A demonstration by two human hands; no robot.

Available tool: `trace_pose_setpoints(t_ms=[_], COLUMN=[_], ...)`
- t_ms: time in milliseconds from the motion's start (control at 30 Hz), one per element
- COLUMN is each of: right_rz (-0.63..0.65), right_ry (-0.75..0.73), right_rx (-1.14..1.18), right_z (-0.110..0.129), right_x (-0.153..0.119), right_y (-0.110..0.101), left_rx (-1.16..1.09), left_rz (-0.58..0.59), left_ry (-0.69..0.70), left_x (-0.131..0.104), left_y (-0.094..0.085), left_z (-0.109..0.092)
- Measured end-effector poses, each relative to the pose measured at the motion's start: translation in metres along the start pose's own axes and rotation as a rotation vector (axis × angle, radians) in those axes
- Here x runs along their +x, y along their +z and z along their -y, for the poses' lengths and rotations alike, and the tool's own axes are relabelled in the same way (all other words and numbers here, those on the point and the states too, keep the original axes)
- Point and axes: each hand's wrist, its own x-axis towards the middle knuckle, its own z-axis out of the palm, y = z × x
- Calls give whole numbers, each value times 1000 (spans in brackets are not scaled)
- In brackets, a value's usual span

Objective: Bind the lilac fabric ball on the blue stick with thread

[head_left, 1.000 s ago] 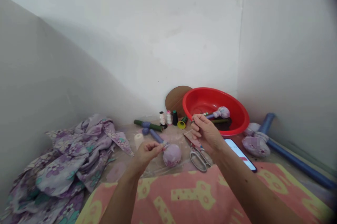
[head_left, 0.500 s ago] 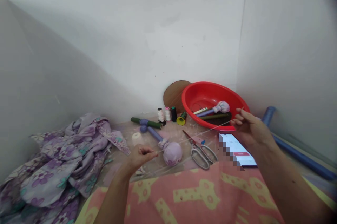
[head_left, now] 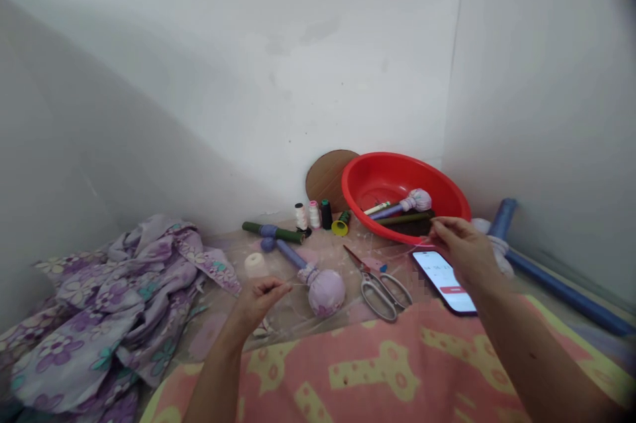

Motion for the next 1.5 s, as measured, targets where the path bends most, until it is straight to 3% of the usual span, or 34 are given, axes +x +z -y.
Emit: trace_pose_setpoints(t_ms=[133, 367, 500, 700, 933, 1100, 1367, 1500], right_rz=[289, 693, 836, 855, 760, 743, 767, 746], right_ry=[1, -128, -142, -62, -3, -9, 9, 95], right_rx=[-309, -630, -833, -948, -705, -659, -597, -531], right_z=[-6, -39, -40, -33, -71, -89, -84, -90], right_x=[-28, -62, -74, -79, -76, -80, -77, -82], right_y=[26, 60, 73, 91, 94, 95, 92, 90], left_rx=[10, -42, -47, -83, -91, -74, -76, -78], left_rz=[-40, -63, -92, -34, 63, 60, 4, 26], left_ry=[-30, -76, -93, -74, -40, -20, -27, -14], left_x=[-1, -5, -6, -1, 2, 2, 5, 5], left_y=[0, -1, -1, 3, 9, 9, 3, 5], left_z=[-2, -11, -9, 6, 12, 11, 18, 18])
